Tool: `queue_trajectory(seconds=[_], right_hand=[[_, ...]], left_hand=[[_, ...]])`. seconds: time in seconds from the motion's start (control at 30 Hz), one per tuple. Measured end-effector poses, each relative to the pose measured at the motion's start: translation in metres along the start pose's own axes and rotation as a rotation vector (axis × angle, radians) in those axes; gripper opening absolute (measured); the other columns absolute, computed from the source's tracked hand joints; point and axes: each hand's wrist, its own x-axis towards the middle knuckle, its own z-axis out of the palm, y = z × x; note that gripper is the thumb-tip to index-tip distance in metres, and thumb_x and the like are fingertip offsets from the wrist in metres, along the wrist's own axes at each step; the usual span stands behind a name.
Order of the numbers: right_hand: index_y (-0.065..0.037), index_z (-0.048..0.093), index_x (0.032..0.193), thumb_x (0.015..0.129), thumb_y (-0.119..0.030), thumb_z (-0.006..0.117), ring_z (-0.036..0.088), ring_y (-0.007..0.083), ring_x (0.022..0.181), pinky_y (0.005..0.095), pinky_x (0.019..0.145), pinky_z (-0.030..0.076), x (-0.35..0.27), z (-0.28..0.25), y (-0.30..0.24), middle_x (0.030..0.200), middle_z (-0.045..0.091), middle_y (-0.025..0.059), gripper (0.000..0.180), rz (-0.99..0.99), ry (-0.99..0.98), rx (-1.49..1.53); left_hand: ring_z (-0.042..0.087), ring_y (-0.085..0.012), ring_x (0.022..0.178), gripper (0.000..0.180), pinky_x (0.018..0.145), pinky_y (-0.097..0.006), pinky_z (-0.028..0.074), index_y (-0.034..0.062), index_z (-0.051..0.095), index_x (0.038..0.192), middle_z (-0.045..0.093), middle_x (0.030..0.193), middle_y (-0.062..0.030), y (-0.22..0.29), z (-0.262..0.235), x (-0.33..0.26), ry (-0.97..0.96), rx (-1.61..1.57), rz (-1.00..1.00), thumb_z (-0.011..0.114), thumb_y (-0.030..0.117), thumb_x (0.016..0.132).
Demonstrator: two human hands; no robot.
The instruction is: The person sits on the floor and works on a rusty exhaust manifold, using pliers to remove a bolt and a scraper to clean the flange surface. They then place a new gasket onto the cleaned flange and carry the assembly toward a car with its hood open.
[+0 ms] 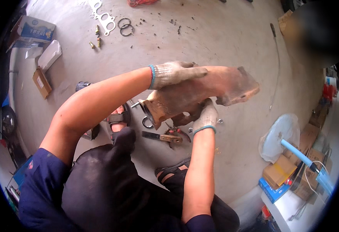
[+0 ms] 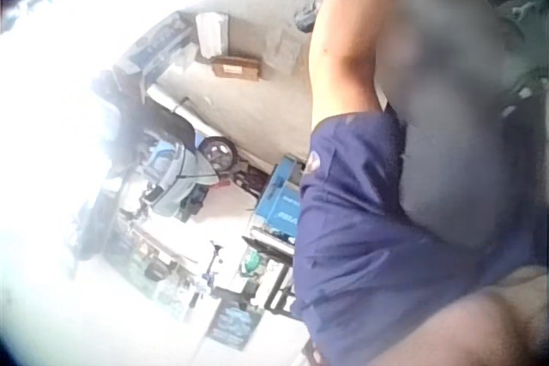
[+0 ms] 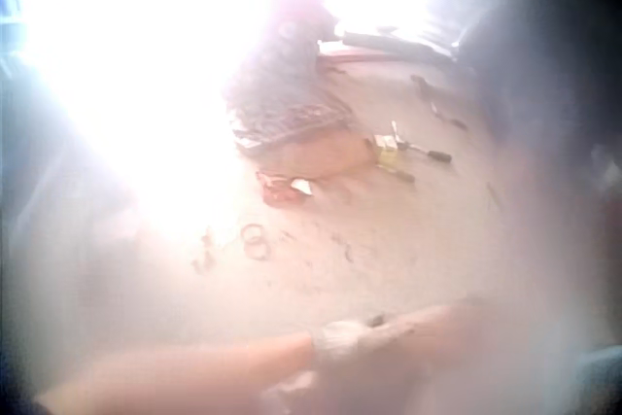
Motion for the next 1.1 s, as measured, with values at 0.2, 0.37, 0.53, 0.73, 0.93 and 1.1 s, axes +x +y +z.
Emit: queue_trajectory(seconds=[0.2, 0.37, 0.53, 0.73, 0.93, 1.1], right_hand=[[0.006, 0.064, 0.115, 0.096, -0.016, 0.061, 0.072, 0.0316, 0.094, 0.0457, 0.082, 0.060, 0.005, 0.006, 0.016, 0.110, 0.073, 0.0186, 0.029, -0.068, 0.287, -0.265], [0.003, 0.067, 0.116, 0.097, -0.019, 0.064, 0.071, 0.0304, 0.092, 0.0476, 0.079, 0.059, 0.035, -0.001, 0.000, 0.106, 0.072, 0.0167, 0.029, -0.087, 0.255, -0.313], [-0.002, 0.069, 0.115, 0.096, -0.025, 0.069, 0.068, 0.0290, 0.093, 0.0495, 0.082, 0.057, 0.047, 0.014, -0.019, 0.105, 0.070, 0.0116, 0.029, -0.154, 0.287, -0.400], [-0.004, 0.071, 0.112, 0.096, -0.029, 0.069, 0.067, 0.0267, 0.083, 0.0433, 0.073, 0.058, 0.070, 0.010, -0.029, 0.098, 0.069, 0.0094, 0.030, -0.150, 0.292, -0.510], [0.004, 0.073, 0.111, 0.096, -0.041, 0.061, 0.071, 0.0313, 0.087, 0.0444, 0.083, 0.056, 0.066, 0.007, -0.042, 0.097, 0.075, 0.0194, 0.049, -0.138, 0.341, -0.995], [0.004, 0.071, 0.111, 0.098, -0.044, 0.060, 0.072, 0.0328, 0.082, 0.0424, 0.070, 0.056, 0.046, 0.015, -0.113, 0.097, 0.073, 0.0263, 0.051, -0.401, 0.136, -1.607]], left_hand=[[0.068, -0.0256, 0.117, 0.085, 0.102, -0.039, 0.054, -0.0022, 0.062, 0.141, 0.067, 0.135, -0.0192, -0.023, -0.016, 0.028, 0.004, -0.217, -0.230, 0.063, 0.069, 0.093], [0.070, -0.0263, 0.114, 0.084, 0.100, -0.039, 0.055, -0.0033, 0.065, 0.136, 0.068, 0.132, -0.0190, -0.028, -0.020, 0.062, 0.042, -0.240, -0.267, 0.064, 0.068, 0.093], [0.066, -0.0262, 0.120, 0.083, 0.106, -0.039, 0.051, -0.0020, 0.062, 0.139, 0.066, 0.136, -0.0189, -0.027, -0.028, 0.086, 0.055, -0.239, -0.230, 0.062, 0.067, 0.094], [0.065, -0.0263, 0.123, 0.081, 0.107, -0.039, 0.050, -0.0024, 0.061, 0.141, 0.064, 0.140, -0.0203, -0.032, -0.034, 0.109, 0.055, -0.107, -0.235, 0.060, 0.066, 0.096], [0.060, -0.0307, 0.132, 0.092, 0.114, -0.040, 0.045, 0.0007, 0.060, 0.145, 0.061, 0.145, -0.0206, -0.017, -0.027, 0.109, -0.016, 0.211, -0.203, 0.059, 0.075, 0.092], [0.060, -0.0333, 0.133, 0.091, 0.113, -0.041, 0.045, 0.0003, 0.060, 0.145, 0.064, 0.142, -0.0221, -0.032, -0.030, 0.116, 0.045, 0.274, -0.201, 0.058, 0.073, 0.091]])
